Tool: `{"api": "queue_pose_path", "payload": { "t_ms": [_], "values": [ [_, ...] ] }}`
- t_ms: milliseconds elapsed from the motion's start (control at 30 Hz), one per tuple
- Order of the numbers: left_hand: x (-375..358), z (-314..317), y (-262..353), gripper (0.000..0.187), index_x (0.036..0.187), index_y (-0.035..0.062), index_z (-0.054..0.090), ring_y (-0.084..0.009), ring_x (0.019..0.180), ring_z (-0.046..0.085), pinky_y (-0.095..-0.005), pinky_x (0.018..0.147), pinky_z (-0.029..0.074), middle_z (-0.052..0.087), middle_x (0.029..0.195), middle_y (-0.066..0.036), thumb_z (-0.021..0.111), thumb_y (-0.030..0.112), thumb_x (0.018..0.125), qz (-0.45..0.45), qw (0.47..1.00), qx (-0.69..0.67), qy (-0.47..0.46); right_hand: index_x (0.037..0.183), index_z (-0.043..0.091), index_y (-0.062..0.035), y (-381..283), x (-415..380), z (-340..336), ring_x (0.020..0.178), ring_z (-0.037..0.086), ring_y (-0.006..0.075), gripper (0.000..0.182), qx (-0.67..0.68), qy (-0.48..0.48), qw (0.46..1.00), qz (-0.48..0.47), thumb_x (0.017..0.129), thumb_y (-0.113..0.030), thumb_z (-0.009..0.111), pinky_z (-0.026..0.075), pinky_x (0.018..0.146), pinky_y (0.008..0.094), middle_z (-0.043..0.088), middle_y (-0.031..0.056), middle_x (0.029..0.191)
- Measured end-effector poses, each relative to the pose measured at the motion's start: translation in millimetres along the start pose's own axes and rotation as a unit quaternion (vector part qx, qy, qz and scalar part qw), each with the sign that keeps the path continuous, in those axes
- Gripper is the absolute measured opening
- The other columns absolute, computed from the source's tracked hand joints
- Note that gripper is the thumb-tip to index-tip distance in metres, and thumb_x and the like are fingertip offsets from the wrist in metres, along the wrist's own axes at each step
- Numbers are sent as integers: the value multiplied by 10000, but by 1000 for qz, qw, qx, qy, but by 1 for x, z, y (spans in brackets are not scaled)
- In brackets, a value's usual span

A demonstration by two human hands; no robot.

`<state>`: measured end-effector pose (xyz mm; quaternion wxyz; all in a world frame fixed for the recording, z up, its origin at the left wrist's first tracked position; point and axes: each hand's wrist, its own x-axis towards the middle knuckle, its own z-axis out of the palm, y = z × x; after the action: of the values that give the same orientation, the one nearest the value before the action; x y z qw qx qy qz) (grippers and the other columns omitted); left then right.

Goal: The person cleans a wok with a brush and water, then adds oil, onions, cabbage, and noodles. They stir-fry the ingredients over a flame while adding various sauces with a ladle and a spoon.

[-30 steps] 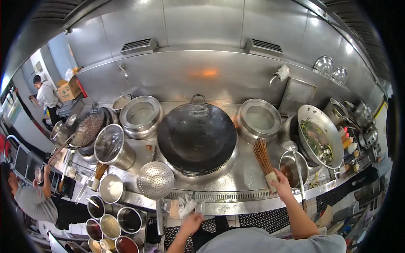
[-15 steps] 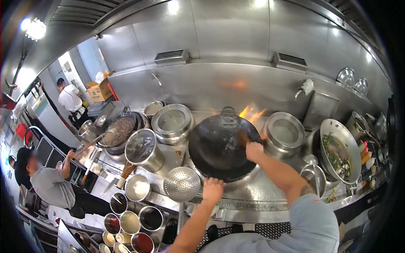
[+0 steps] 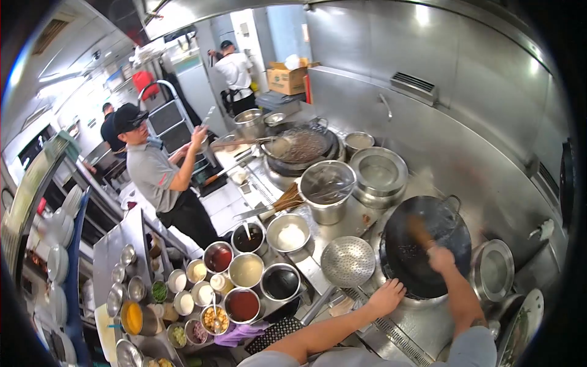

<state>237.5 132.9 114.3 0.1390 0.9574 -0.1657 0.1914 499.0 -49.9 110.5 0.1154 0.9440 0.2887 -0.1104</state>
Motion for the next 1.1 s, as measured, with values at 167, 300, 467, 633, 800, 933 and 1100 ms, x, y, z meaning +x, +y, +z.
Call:
{"api": "queue_pose_path", "payload": {
  "t_ms": [167, 300, 467, 633, 800, 933, 1100],
  "values": [
    [9, -5, -8, 355, 1141, 51, 651, -249, 1094, 471, -367, 988, 394, 538, 1028, -70, 516, 173, 836, 0, 996, -26, -84, 1392, 480, -135, -24, 5, 0, 899, 662, 388, 647, 65, 73, 986, 134, 772, -228, 640, 527, 814, 459, 670, 237, 971],
    [9, -9, -2, 236, 972, 82, 682, -247, 1049, 499, -394, 938, 411, 562, 979, -72, 528, 191, 829, 13, 997, -24, -79, 1318, 493, -83, -9, -12, -13, 965, 647, 373, 565, 175, 104, 954, 218, 778, -186, 620, 511, 832, 490, 635, 253, 1082],
    [23, -9, -7, 185, 915, 117, 678, -249, 1016, 520, -424, 911, 409, 591, 954, -62, 534, 182, 816, 7, 997, -14, -81, 1321, 552, -187, -58, -99, -50, 919, 647, 402, 605, 156, -56, 986, -34, 735, -301, 652, 520, 801, 485, 680, 211, 964],
    [25, -12, -5, 170, 915, 118, 670, -240, 1013, 519, -446, 904, 400, 585, 939, -52, 548, 175, 812, 6, 997, -13, -78, 1249, 557, -80, 78, -61, -41, 924, 677, 338, 502, 41, 46, 973, 221, 774, -231, 623, 530, 796, 464, 695, 190, 967],
    [26, -5, -4, 158, 899, 115, 669, -232, 1002, 519, -444, 891, 399, 580, 936, -51, 558, 179, 807, 2, 999, 0, -48, 1332, 510, -168, -19, -80, -86, 922, 660, 377, 533, 109, 127, 976, 136, 805, -216, 574, 520, 817, 477, 664, 261, 982],
    [25, -9, -2, 172, 893, 129, 690, -224, 1026, 510, -415, 875, 399, 592, 963, -38, 558, 199, 808, -12, 993, -33, -110, 1277, 556, -260, -9, -28, -41, 961, 651, 357, 481, 111, 11, 994, -15, 799, -214, 585, 517, 833, 478, 680, 144, 1047],
    [17, 5, 7, 181, 921, 122, 683, -205, 1035, 483, -375, 864, 371, 576, 965, -34, 562, 195, 807, -34, 995, -7, -93, 1483, 297, -146, -58, -23, -34, 943, 614, 445, 807, 54, 89, 995, -4, 758, -169, 652, 475, 903, 510, 630, 280, 951]
  ]
}}
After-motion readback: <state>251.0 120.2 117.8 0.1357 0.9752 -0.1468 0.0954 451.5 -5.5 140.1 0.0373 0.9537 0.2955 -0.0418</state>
